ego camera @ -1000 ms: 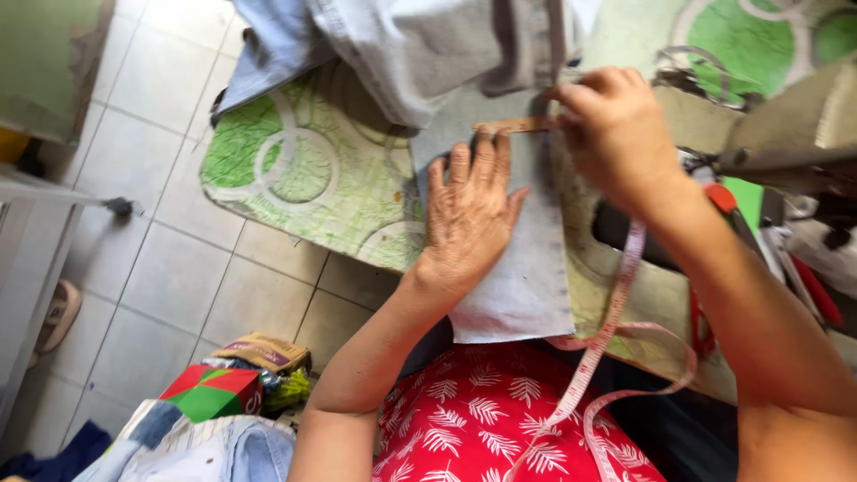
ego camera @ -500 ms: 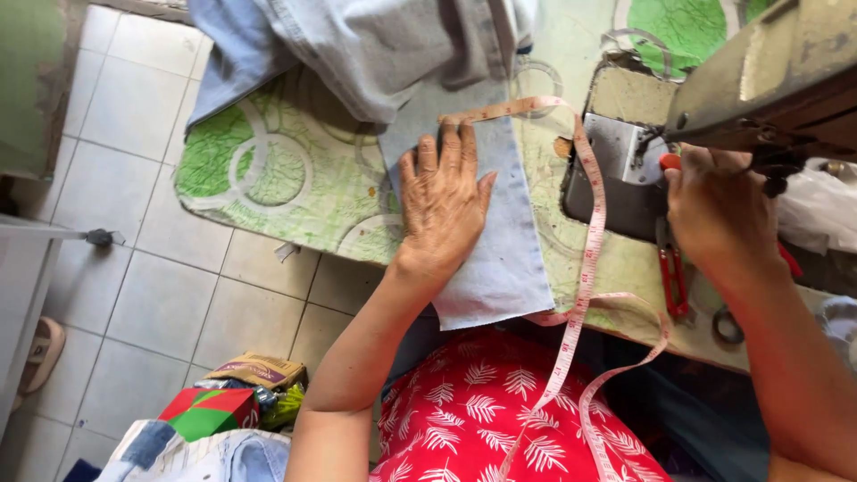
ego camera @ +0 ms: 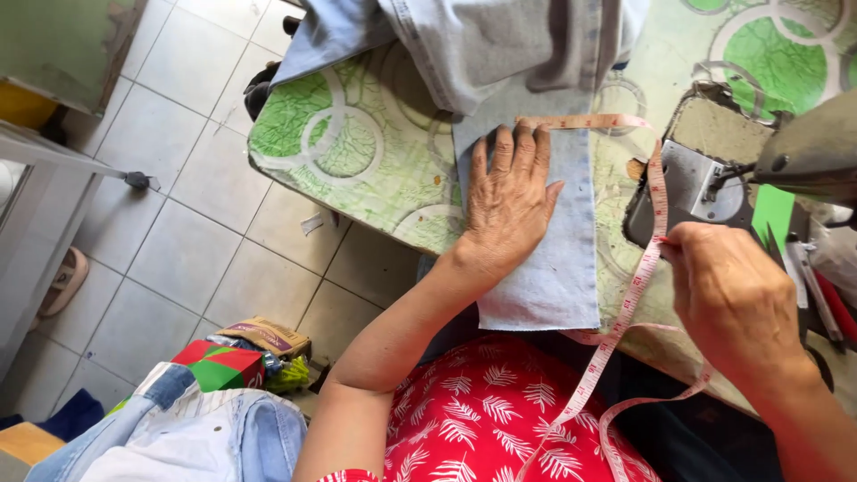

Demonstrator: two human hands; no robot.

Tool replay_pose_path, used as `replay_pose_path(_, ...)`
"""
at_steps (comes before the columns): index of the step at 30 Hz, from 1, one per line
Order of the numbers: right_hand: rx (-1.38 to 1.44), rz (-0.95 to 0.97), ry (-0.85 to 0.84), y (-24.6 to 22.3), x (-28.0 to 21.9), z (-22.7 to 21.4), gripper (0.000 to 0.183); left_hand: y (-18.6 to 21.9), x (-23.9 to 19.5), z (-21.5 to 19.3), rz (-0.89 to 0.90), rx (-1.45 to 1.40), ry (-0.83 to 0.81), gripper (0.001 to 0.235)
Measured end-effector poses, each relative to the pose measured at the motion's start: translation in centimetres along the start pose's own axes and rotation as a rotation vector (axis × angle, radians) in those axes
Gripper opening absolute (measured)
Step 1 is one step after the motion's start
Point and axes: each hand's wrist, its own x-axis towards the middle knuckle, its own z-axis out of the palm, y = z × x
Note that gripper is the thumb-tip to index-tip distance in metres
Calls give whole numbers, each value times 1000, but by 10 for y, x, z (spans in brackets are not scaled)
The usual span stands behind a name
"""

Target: Cutting denim fabric with scissors and measuring the dimensions with a tape measure on a work table.

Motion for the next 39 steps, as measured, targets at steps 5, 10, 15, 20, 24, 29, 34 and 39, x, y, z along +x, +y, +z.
replay_pose_path(5,629,-105,63,-22,79,2,9,2,1,2,-17,-78,69,74)
replay_pose_path(10,729,68,-134,-29,166,48,16,3,3,-2,-24,-78,-18,71)
replay_pose_path(15,684,164,-193,-31,198,88,20,5,3,0,-35,-122,-7,68)
replay_pose_path(20,681,145,-225,-33,206,86,16,5,5,-3,-23,-70,-54,70)
replay_pose_path(24,682,145,-263,-32,209,94,18,8,4,3,-19,-92,-61,68)
replay_pose_path(29,631,84,-236,-34,209,99,16,8,3,6,-13,-122,-64,64)
replay_pose_path(34,595,-8,-42,-36,207,116,15,9,3,8,-16,-136,-58,64)
replay_pose_path(39,1028,329,-235,-31,192,47,21,4,4,-4,-3,-52,-14,79)
